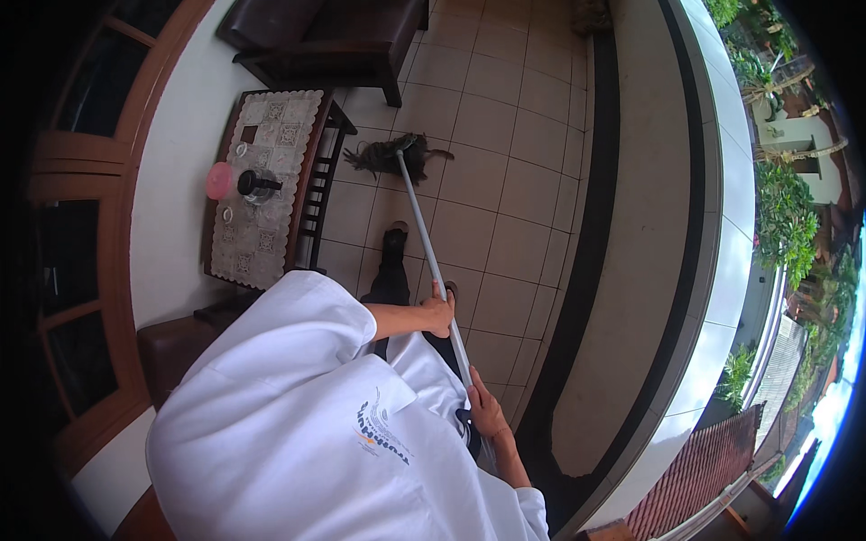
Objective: The person is mopping the tiled floor of an outdoor hallway or balcony area.
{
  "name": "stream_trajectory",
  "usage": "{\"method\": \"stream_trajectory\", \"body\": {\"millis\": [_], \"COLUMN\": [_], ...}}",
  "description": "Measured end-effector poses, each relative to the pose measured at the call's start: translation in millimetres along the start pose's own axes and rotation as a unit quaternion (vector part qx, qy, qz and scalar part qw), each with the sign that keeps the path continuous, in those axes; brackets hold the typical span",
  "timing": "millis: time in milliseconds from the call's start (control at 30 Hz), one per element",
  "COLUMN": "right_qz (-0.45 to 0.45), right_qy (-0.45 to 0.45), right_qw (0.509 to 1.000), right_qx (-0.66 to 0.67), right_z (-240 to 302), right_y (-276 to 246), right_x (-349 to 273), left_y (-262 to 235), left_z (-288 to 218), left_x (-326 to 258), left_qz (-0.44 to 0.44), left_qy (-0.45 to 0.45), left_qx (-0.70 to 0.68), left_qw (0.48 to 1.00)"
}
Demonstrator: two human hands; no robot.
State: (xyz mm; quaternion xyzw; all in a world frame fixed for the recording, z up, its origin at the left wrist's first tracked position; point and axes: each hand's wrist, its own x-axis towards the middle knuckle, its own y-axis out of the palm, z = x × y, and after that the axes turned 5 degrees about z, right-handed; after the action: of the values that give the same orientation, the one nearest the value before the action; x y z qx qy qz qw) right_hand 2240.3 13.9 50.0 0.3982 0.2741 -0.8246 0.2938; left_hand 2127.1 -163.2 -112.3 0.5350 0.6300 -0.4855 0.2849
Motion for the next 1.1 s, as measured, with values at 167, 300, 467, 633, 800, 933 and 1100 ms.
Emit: {"method": "stream_trajectory", "body": {"millis": [167, 300, 467, 633, 800, 933, 1100], "right_qz": [0.008, 0.011, -0.017, -0.056, 0.003, -0.01, -0.027], "right_qy": [0.017, 0.034, -0.031, -0.095, 0.042, 0.014, 0.038], "right_qw": [1.0, 0.999, 0.999, 0.992, 0.998, 0.999, 0.998], "right_qx": [0.002, 0.018, -0.022, -0.067, 0.04, 0.035, -0.047], "right_z": [-28.3, -22.7, 1.3, 43.5, 109.0, 80.8, 19.2], "right_y": [-11.8, -14.1, 8.2, 30.9, 27.3, 22.6, 27.2], "right_x": [-78.1, -70.8, -1.7, 86.4, 99.3, 90.7, 30.8], "left_y": [28.8, 35.9, 5.1, -27.6, -54.0, -38.5, 9.7], "left_z": [-70.3, -55.4, 3.0, 93.6, 129.8, 109.6, 44.4], "left_x": [-46.6, -38.3, -36.1, 4.1, 14.4, 10.4, -5.5], "left_qz": [0.02, -0.001, -0.069, -0.139, -0.136, -0.146, -0.158], "left_qy": [0.031, 0.092, -0.018, -0.093, -0.117, -0.072, -0.013], "left_qx": [0.043, -0.089, -0.136, -0.128, -0.097, -0.153, -0.095], "left_qw": [0.998, 0.992, 0.988, 0.978, 0.979, 0.975, 0.983]}}
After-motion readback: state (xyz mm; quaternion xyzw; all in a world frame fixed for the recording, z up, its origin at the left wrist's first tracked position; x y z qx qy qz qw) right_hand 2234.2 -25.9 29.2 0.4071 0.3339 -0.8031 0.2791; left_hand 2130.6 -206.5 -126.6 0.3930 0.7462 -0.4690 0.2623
